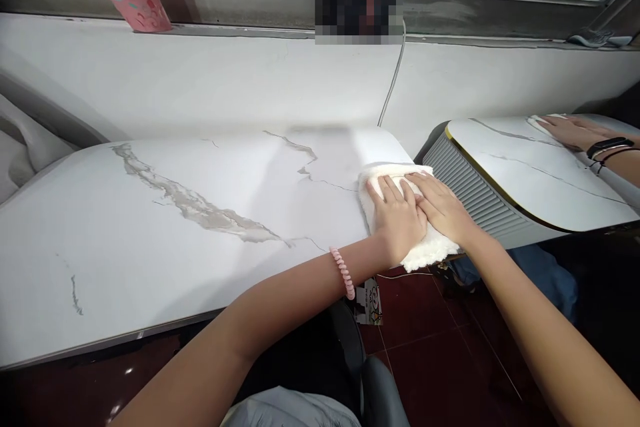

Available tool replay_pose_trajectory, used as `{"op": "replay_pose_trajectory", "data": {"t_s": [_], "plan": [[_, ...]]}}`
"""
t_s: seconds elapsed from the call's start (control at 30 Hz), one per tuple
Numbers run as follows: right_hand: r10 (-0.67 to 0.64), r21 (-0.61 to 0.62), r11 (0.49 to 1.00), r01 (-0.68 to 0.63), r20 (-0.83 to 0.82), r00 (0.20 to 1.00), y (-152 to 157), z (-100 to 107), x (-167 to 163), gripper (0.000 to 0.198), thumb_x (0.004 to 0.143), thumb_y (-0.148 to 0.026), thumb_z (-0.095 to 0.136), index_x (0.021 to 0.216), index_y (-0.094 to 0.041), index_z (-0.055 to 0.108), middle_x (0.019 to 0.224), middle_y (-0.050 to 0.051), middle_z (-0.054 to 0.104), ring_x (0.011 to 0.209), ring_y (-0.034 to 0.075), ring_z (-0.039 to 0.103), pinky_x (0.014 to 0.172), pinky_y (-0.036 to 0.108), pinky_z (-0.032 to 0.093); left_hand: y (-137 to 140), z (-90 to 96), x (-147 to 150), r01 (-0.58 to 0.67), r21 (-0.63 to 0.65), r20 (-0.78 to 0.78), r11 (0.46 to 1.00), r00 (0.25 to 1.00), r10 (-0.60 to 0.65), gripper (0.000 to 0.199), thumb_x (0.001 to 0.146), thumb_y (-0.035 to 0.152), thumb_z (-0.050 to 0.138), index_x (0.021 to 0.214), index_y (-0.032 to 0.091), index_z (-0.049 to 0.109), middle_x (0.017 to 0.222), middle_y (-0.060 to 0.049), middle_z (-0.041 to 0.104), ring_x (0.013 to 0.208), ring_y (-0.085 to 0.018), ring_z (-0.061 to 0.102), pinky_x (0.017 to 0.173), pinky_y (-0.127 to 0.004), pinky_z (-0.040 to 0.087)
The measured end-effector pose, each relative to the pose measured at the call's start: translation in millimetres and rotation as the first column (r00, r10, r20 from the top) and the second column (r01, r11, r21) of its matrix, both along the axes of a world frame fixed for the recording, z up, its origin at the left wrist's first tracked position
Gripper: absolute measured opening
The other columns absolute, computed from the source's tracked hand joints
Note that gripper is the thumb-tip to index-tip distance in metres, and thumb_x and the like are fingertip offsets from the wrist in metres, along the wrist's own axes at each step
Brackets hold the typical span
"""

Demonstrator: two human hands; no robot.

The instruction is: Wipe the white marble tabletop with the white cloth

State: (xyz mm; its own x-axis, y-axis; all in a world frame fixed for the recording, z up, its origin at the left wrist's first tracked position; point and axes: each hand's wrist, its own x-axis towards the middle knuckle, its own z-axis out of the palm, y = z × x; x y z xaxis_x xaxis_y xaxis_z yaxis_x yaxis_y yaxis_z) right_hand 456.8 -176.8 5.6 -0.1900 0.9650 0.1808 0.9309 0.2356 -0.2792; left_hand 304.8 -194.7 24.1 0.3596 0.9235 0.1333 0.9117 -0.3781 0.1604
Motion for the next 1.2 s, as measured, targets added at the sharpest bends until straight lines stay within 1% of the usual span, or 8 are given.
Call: {"op": "replay_pose_trajectory", "data": {"t_s": [0.1, 0.33, 0.53, 0.67, 0.83, 1.0, 1.1, 1.2], "plan": [[-0.002, 0.0, 1.0, 0.002, 0.009, 1.0, -7.2, -1.5, -0.2, 0.058, 0.098, -0.047, 0.024, 0.145, -0.023, 0.048, 0.154, 0.007, 0.047, 0.147, 0.029, 0.038, 0.124, 0.055, 0.03, -5.9, -1.7, 0.0, 0.005, 0.01, 0.022, 1.0, 1.0, -0.005, 0.061, 0.103, 0.037, 0.029, 0.154, 0.006, 0.037, 0.155, -0.019, 0.045, 0.15, -0.036, 0.03, 0.122, -0.061, 0.02], [0.014, 0.058, 0.998, -0.014, 0.016, 1.0, -3.1, -4.6, -0.2, 0.052, 0.098, -0.042, 0.025, 0.141, -0.027, 0.05, 0.15, 0.005, 0.052, 0.144, 0.029, 0.042, 0.122, 0.055, 0.032, -0.2, -4.8, -3.9, 0.059, 0.034, 0.093, 0.998, 0.994, -0.062, 0.061, 0.101, 0.035, 0.035, 0.151, 0.0, 0.04, 0.154, -0.024, 0.045, 0.149, -0.039, 0.031, 0.123, -0.06, 0.018], [-0.003, 0.049, 0.999, 0.002, 0.029, 1.0, 11.6, -0.7, -0.9, 0.049, 0.097, -0.04, 0.028, 0.139, -0.027, 0.05, 0.149, 0.005, 0.053, 0.143, 0.029, 0.043, 0.121, 0.056, 0.034, 19.0, -7.9, -5.1, 0.103, 0.054, 0.076, 0.993, 0.991, -0.106, 0.061, 0.1, 0.035, 0.035, 0.151, 0.002, 0.039, 0.155, -0.024, 0.044, 0.148, -0.039, 0.031, 0.122, -0.061, 0.019], [-0.006, 0.049, 0.999, 0.004, 0.037, 0.999, 45.2, -1.4, -4.0, 0.05, 0.096, -0.04, 0.028, 0.138, -0.025, 0.051, 0.148, 0.007, 0.053, 0.142, 0.029, 0.044, 0.12, 0.054, 0.035, 51.8, -9.3, -7.9, 0.114, 0.045, 0.096, 0.992, 0.988, -0.118, 0.06, 0.101, 0.034, 0.032, 0.151, 0.002, 0.038, 0.157, -0.025, 0.04, 0.15, -0.038, 0.028, 0.122, -0.061, 0.017], [-0.002, 0.064, 0.998, 0.002, -0.006, 1.0, 106.4, -3.9, -15.7, 0.049, 0.095, -0.038, 0.029, 0.135, -0.024, 0.054, 0.146, 0.008, 0.055, 0.142, 0.029, 0.044, 0.121, 0.053, 0.033, 108.4, -8.6, -18.6, 0.099, -0.014, 0.11, 0.995, 0.989, -0.097, 0.058, 0.102, 0.033, 0.03, 0.151, 0.003, 0.037, 0.159, -0.025, 0.036, 0.152, -0.035, 0.025, 0.123, -0.061, 0.014], [-0.003, 0.057, 0.998, 0.005, -0.037, 0.999, 166.9, -2.5, -31.9, 0.047, 0.093, -0.037, 0.032, 0.131, -0.023, 0.056, 0.144, 0.008, 0.057, 0.138, 0.03, 0.048, 0.117, 0.055, 0.037, 163.6, -9.8, -30.1, 0.047, -0.013, 0.115, 0.999, 0.992, -0.045, 0.057, 0.101, 0.033, 0.029, 0.15, 0.005, 0.039, 0.158, -0.024, 0.036, 0.151, -0.035, 0.024, 0.122, -0.06, 0.013], [0.017, 0.052, 0.999, -0.014, -0.044, 0.999, 196.1, -1.7, -37.9, 0.047, 0.093, -0.037, 0.032, 0.131, -0.022, 0.056, 0.144, 0.009, 0.056, 0.138, 0.03, 0.047, 0.117, 0.055, 0.036, 189.1, -10.5, -34.5, 0.027, -0.016, 0.127, 1.0, 0.992, -0.025, 0.057, 0.101, 0.034, 0.03, 0.15, 0.006, 0.039, 0.158, -0.024, 0.037, 0.151, -0.034, 0.025, 0.123, -0.059, 0.011], [0.037, 0.052, 0.998, -0.034, -0.048, 0.998, 216.7, -2.0, -41.4, 0.048, 0.093, -0.037, 0.032, 0.131, -0.021, 0.056, 0.144, 0.01, 0.057, 0.138, 0.029, 0.047, 0.118, 0.052, 0.036, 207.2, -10.0, -37.0, 0.008, -0.031, 0.124, 0.999, 0.992, -0.004, 0.057, 0.101, 0.034, 0.029, 0.151, 0.007, 0.039, 0.159, -0.023, 0.036, 0.151, -0.033, 0.025, 0.123, -0.059, 0.009]]}}
